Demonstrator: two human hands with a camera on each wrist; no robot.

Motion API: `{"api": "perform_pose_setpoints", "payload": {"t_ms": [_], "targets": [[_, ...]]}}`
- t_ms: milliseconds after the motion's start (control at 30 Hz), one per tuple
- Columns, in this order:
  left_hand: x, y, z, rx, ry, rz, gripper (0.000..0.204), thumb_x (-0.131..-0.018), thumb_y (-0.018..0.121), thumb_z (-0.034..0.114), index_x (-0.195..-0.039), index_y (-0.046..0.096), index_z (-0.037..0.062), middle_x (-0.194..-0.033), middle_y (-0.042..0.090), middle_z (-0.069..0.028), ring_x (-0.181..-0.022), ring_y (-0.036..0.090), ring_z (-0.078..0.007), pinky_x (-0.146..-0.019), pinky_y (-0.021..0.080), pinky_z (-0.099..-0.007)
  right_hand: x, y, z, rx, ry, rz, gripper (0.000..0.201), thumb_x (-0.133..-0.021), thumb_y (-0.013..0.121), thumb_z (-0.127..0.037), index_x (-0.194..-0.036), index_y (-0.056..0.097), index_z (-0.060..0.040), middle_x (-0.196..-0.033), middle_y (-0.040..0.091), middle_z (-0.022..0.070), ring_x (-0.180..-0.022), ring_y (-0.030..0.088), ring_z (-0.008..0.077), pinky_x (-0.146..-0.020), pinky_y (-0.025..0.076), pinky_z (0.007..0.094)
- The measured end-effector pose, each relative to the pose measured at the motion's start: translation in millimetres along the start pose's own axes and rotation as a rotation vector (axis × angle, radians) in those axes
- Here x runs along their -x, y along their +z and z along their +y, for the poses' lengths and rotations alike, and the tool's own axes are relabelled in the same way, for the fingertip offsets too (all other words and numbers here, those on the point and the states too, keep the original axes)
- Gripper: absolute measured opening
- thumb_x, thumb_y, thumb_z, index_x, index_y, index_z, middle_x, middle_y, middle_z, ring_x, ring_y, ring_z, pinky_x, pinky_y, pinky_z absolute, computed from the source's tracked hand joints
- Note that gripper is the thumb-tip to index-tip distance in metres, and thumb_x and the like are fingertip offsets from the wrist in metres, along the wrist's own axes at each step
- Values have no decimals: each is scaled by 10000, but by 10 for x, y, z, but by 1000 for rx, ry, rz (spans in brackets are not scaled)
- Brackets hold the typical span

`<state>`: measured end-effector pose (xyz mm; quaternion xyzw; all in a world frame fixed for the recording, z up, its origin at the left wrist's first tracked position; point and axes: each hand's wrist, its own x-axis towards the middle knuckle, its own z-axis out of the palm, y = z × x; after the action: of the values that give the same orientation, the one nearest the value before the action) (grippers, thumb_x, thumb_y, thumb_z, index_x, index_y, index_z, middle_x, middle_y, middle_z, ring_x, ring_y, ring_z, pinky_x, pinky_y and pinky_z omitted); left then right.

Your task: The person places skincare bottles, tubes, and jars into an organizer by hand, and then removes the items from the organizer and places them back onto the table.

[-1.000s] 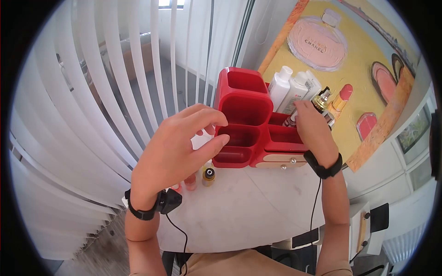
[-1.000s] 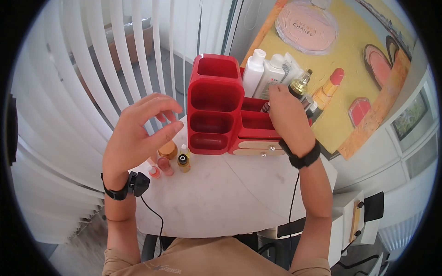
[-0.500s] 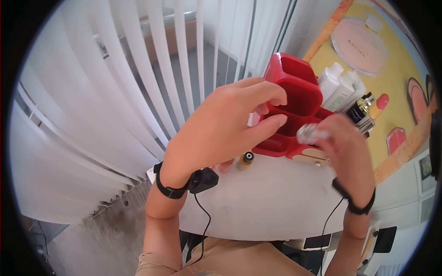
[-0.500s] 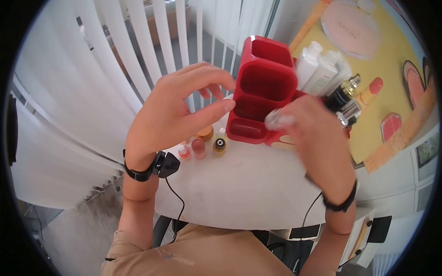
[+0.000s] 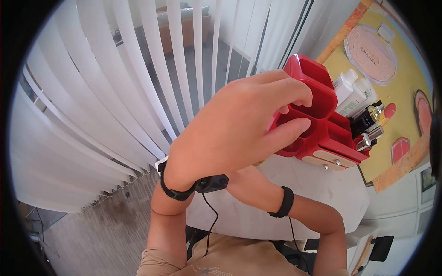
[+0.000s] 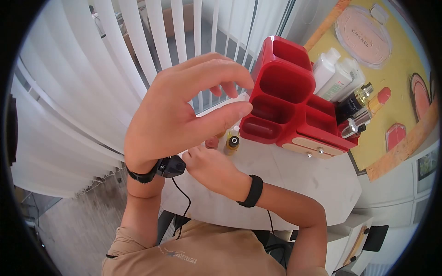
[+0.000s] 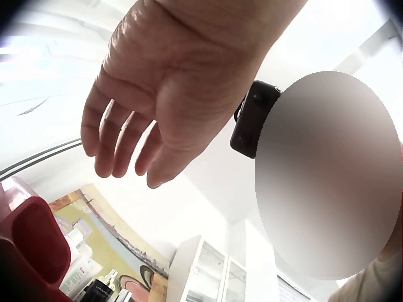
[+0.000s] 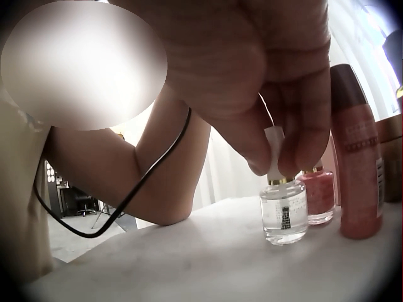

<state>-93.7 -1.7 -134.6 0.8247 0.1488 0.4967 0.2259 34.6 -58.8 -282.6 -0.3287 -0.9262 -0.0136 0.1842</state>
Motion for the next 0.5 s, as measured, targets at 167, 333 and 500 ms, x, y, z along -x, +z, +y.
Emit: {"api": "perform_pose_setpoints", "payload": {"t_ms": [167, 333, 500], "targets": [[-7, -56, 36, -19, -9, -33, 251, -818, 777, 39, -1056, 701, 18, -968, 696, -86, -814, 642, -191, -738, 507, -305, 134, -497, -42, 104, 84, -80, 249, -819, 685, -87, -1039, 629, 16, -941, 593, 114, -901, 658, 233, -713, 557, 323], [0, 44, 82, 24, -60, -64, 289, -784, 751, -10, -1067, 691, -9, -1007, 692, -115, -855, 640, -213, -768, 517, -326, 729, -1428, 121, -164, 420, 112, 342, -896, 754, -99, -1223, 665, -54, -1141, 685, 92, -855, 683, 202, -702, 562, 320], [-14, 164, 106, 50, -133, -118, 279, -804, 746, -6, -1077, 688, -10, -1031, 692, -117, -870, 642, -217, -787, 525, -330, 1502, -2238, 651, 186, 873, 633, 425, -893, 775, -72, -1287, 617, -57, -1149, 667, 74, -707, 644, 128, -663, 544, 289]]}}
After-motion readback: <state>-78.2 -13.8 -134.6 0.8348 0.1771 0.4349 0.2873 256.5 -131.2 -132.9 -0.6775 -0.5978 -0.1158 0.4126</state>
